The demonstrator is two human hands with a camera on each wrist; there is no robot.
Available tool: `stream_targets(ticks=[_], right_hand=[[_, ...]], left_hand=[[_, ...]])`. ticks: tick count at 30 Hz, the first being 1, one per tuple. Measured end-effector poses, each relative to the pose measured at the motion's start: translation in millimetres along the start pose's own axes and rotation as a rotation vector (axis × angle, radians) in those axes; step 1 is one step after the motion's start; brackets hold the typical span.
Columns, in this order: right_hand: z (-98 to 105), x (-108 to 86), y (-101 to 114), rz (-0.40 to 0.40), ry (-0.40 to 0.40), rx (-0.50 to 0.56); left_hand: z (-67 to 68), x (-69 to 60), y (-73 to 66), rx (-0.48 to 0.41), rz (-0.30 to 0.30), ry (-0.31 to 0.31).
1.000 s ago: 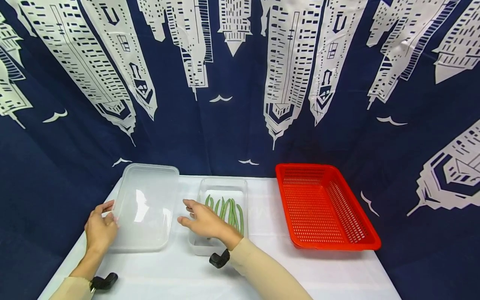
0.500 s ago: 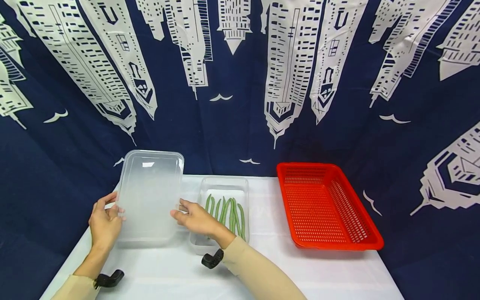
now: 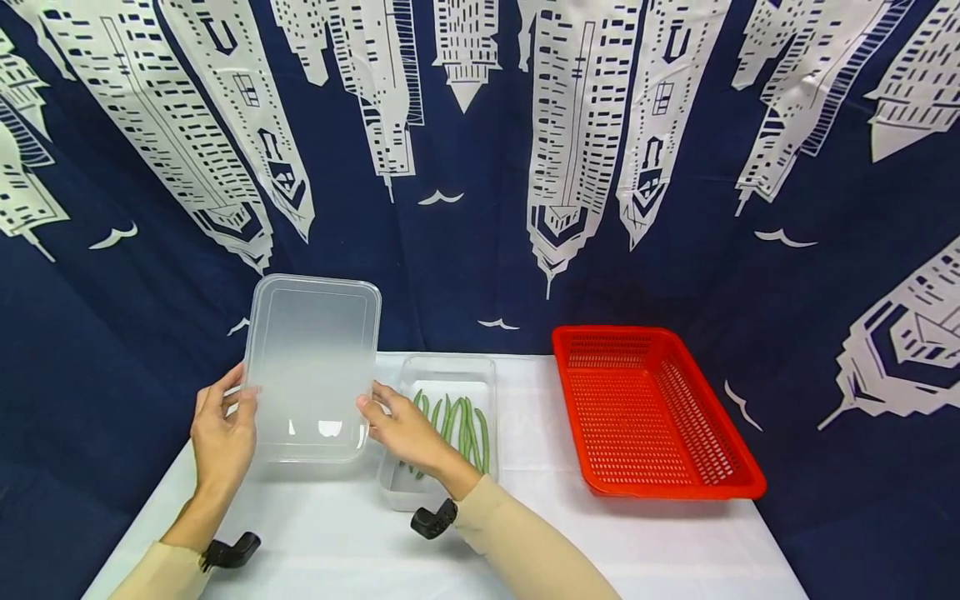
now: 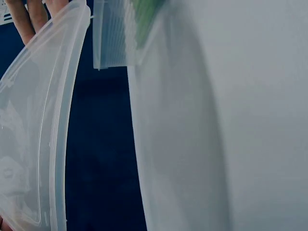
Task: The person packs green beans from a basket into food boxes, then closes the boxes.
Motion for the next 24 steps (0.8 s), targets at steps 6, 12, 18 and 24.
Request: stream_targets(ticks=[6, 12, 18, 24], right_hand=[[12, -7.2, 8, 0.039, -0.077, 0.026], [26, -15.0, 22, 0.107, -0.169, -0.028], [40, -24.7, 32, 0.143, -0.245, -0.140], [52, -26.8, 37, 0.181, -0.260, -0.151]], left_hand=[[-8.0, 3.0, -20.1, -0.090, -0.052, -0.005], [-15.0, 3.6, -39.4, -0.138, -0.126, -0.002], [-19.4, 2.8, -53.6, -0.080, -0.191, 0.001], [-25.8, 4.2, -64.8, -0.037, -0.212, 0.026]])
Point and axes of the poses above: each hand's wrist, its own x-axis towards the middle knuckle, its own z-axis out of the back of the hand, y = z × x, the point moved 8 cm from there along x, towards the middle knuckle, and after that the axes turned 8 degrees about -z, right-handed, at the moved point
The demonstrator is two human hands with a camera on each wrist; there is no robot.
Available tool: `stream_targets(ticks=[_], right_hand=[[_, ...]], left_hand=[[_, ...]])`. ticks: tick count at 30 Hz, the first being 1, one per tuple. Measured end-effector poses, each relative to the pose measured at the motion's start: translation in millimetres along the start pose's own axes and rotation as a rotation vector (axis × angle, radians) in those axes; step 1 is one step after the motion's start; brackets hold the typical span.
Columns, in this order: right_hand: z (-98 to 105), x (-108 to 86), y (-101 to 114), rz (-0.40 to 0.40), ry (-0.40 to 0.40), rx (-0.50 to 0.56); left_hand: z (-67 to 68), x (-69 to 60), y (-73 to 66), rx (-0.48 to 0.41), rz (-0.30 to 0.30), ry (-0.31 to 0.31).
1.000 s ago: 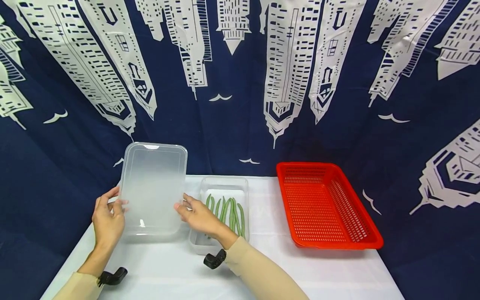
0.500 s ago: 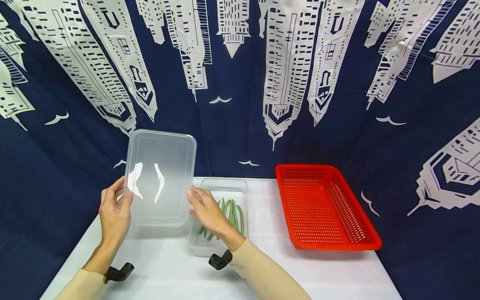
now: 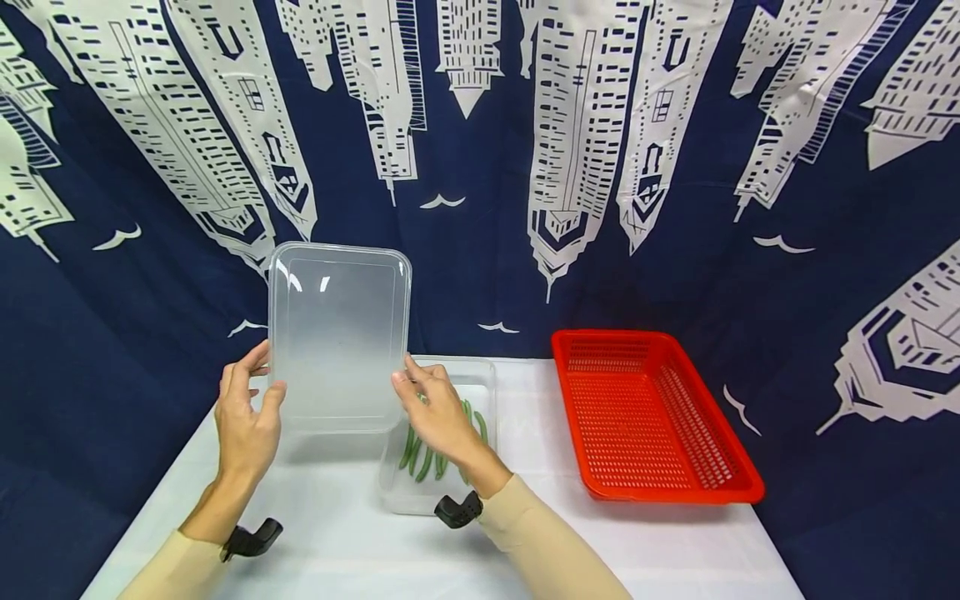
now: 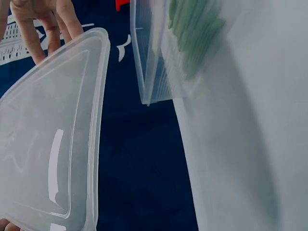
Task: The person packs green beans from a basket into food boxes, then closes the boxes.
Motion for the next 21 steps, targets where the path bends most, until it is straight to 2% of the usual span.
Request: stream_targets(ticks=[3, 6, 10, 13, 21], right_hand=[[6, 0.1, -1, -0.006, 0.006, 0.021], [13, -0.9, 1, 0.014, -0.008, -0.024], [22, -1.9, 5, 0.034, -0.020, -0.061], [30, -1.7, 6, 0.022, -0.018, -0.048], [48, -3.1, 6, 0.009, -0.037, -0.054]], left_hand=[[-3.6, 0.5, -3.1, 0.018, 0.000, 0.020], [-6.6, 1.2, -5.6, 0.018, -0.007, 0.033], [-10.2, 2.3, -9.5, -0.012, -0.025, 0.048], [-14.6, 2.6, -11.8, -0.038, -0.030, 0.069], [-28.6, -1.7, -11.8, -0.089, 0.039, 0.138]])
Point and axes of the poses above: each hand's wrist, its own x-axis towards the middle knuckle, its own z-axis out of the back of the hand, y = z × x, the point moved 8 cm from there along x, towards the middle knuckle, and after that the axes turned 8 degrees about -z, right-handed, at the moved point
